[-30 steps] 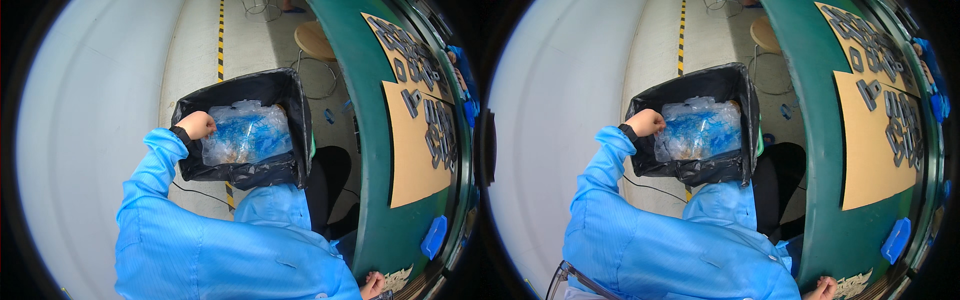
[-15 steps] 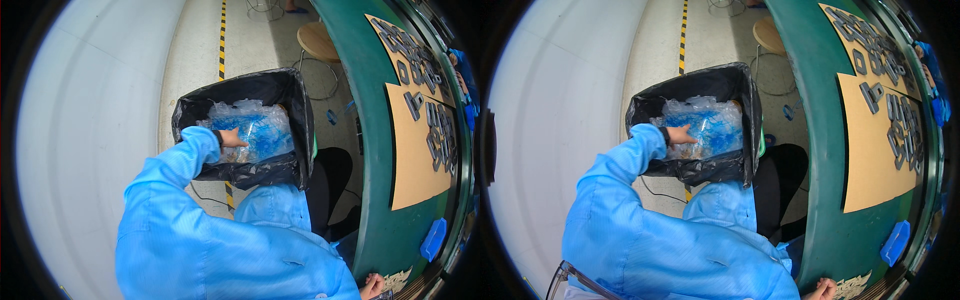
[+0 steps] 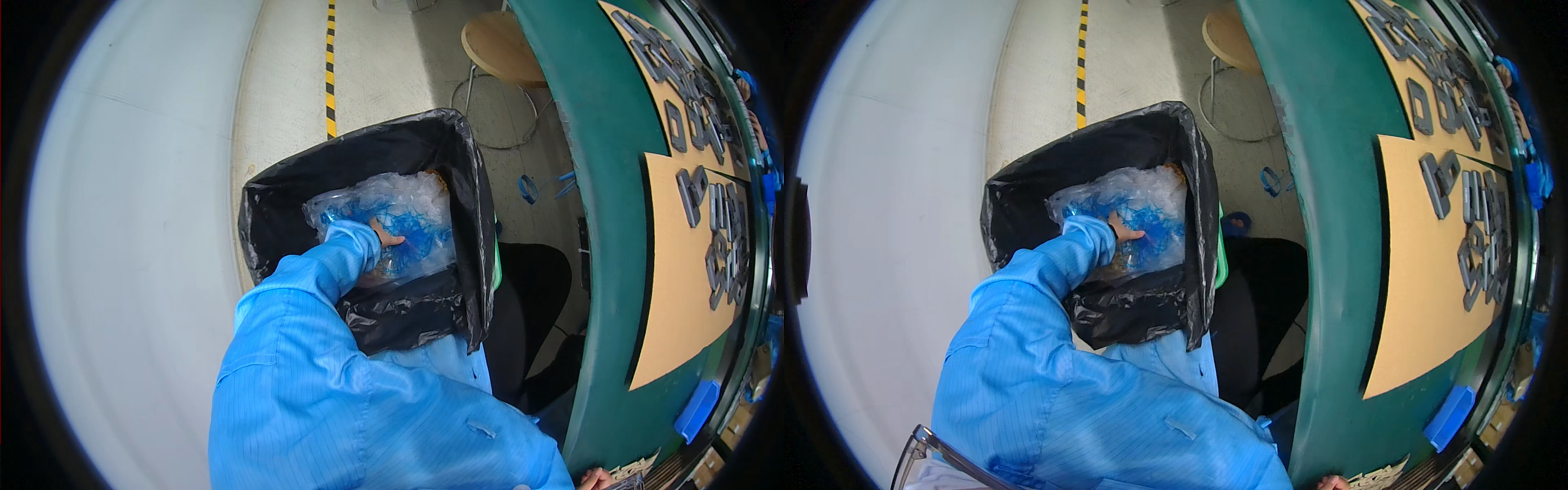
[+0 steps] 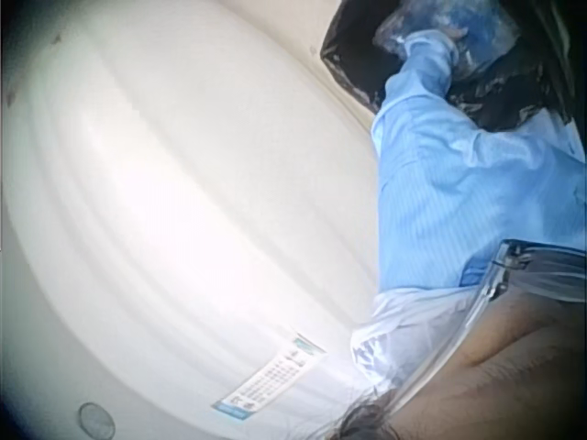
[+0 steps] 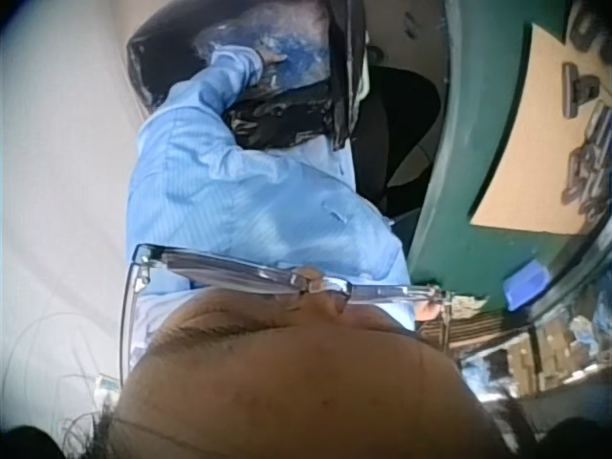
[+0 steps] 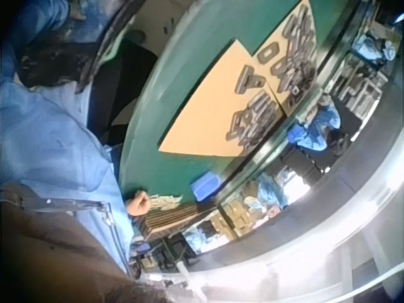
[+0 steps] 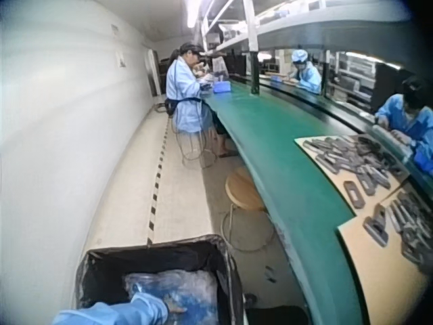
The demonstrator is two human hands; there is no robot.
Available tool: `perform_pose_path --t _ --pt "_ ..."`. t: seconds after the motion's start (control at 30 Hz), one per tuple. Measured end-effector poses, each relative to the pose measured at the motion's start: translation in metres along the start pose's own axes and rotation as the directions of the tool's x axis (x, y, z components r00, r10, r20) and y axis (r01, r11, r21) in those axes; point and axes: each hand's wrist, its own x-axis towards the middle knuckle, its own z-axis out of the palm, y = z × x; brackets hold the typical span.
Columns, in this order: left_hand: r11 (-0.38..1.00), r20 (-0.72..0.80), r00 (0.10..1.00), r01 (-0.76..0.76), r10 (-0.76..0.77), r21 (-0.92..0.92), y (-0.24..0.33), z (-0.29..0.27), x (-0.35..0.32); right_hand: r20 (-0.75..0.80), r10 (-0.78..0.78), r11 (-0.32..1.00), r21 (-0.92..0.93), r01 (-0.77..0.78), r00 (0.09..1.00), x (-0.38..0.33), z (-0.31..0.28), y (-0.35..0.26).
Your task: Manually assemble small plastic components and sort them into bins or boxes on a factory line.
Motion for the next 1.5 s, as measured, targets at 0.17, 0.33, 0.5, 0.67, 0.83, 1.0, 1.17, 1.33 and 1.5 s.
perform_pose_path --t 0.17,0.33,0.5,0.67,0.83,1.0,1.17,1.33,1.5 --pt "0.999 0.092 0.995 -0.05 0.047 0.023 0.004 0.023 0.044 -0.025 0.124 0.992 -0.025 -0.124 0.992 -0.003 -0.004 -0.009" --pt "0.954 0.011 0.994 0.098 -0.105 0.284 0.02 0.042 0.057 -0.054 0.239 0.97 -0.025 -0.24 0.97 -0.009 -0.013 -0.016" --pt "0.994 0.011 0.995 0.101 -0.101 0.029 0.008 0.041 0.054 -0.065 0.35 0.937 0.045 -0.347 0.935 -0.014 -0.018 -0.013" --pt "0.998 -0.052 0.997 0.063 -0.063 -0.003 0.013 0.004 -0.003 -0.033 0.496 0.856 0.187 -0.483 0.867 -0.02 -0.03 0.004" --pt "1.0 0.1 0.995 -0.016 0.017 -0.005 0.007 -0.009 -0.007 -0.199 -0.233 0.97 0.016 0.241 0.952 -0.03 0.024 0.008" --pt "0.953 0.1 0.96 -0.242 0.263 -0.185 0.025 -0.075 -0.106 -0.141 -0.254 0.965 0.03 0.261 0.957 -0.053 0.035 -0.03" --pt "0.743 -0.324 0.785 -0.612 0.528 -0.273 -0.007 -0.145 -0.188 -0.04 -0.339 0.882 0.334 0.332 0.94 -0.053 0.032 -0.033" --pt "0.549 -0.519 0.671 -0.737 0.528 -0.394 -0.062 -0.161 -0.273 0.07 -0.417 0.788 0.525 0.322 0.906 -0.039 0.028 -0.036" --pt "0.587 -0.734 0.349 -0.805 0.583 0.083 -0.07 -0.167 -0.346 0.174 -0.403 0.68 0.714 0.167 0.899 -0.033 0.015 -0.034"
